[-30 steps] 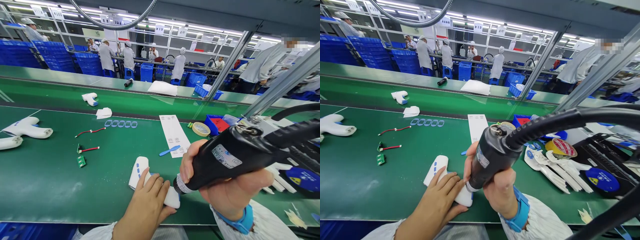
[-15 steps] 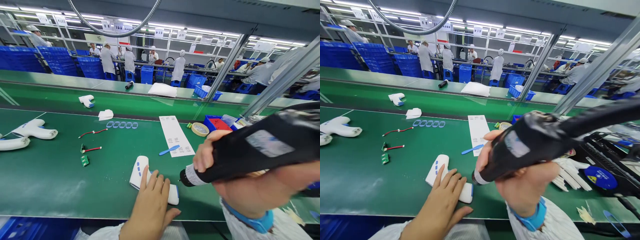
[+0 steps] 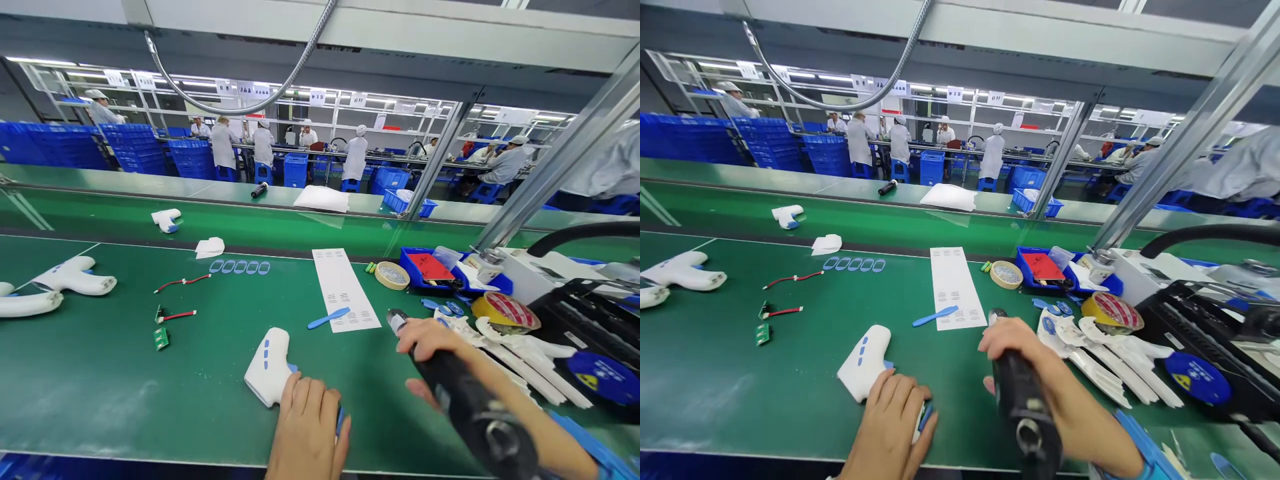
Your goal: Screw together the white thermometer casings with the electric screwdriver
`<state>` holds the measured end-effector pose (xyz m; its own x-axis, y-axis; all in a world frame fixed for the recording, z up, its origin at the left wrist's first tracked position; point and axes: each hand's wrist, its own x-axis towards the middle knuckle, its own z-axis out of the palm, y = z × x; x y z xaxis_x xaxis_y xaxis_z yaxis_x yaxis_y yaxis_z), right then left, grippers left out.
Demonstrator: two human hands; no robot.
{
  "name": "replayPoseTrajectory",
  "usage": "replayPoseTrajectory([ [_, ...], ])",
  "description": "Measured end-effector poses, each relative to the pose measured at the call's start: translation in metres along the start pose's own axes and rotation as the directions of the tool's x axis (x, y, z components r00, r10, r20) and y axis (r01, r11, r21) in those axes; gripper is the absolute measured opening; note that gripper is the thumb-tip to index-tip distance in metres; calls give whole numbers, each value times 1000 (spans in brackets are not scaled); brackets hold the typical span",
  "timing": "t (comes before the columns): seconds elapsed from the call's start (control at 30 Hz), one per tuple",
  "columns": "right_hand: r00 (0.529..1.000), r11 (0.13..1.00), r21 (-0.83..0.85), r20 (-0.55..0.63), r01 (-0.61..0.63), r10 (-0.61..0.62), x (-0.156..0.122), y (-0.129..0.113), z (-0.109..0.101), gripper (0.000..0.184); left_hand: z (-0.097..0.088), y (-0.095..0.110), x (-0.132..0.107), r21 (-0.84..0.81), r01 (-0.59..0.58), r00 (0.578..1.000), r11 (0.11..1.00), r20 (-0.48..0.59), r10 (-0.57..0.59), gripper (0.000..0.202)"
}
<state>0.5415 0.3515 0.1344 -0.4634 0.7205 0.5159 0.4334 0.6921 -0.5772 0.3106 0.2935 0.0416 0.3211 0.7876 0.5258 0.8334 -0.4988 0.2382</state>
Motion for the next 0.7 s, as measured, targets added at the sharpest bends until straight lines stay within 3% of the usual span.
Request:
replayPoseTrajectory([
  [0.07,977,972,-196,193,127,-89,-8,13,2,17,-1,-11,1,57,-156,988,986,5,156,33],
  [0.13,944,902,-381,322,205,-79,-16,25,4,25,-2,-21,2,114,-289,954,951,-48,295,51],
  [0.23,939,813,-512,323,277,-117,-27,39,6,38,-11,-32,9,128,-415,907,901,-26,421,48],
  [0.3,951,778,-563,273,279,-144,-32,47,4,46,-24,-38,22,85,-454,889,887,120,443,37],
  [0.4,971,754,-614,189,234,-148,-34,52,-2,52,-50,-43,57,50,-327,912,944,279,301,30],
  [0.5,985,776,-608,76,167,-152,-32,52,-6,41,-63,-44,108,208,-182,904,961,421,80,25],
  [0.6,976,792,-592,-40,150,-215,-30,53,-2,30,-49,-39,164,323,-162,852,933,522,-33,24],
  [0.7,956,793,-584,-92,174,-277,-29,56,3,27,-13,-31,214,359,-133,841,924,534,-86,25],
])
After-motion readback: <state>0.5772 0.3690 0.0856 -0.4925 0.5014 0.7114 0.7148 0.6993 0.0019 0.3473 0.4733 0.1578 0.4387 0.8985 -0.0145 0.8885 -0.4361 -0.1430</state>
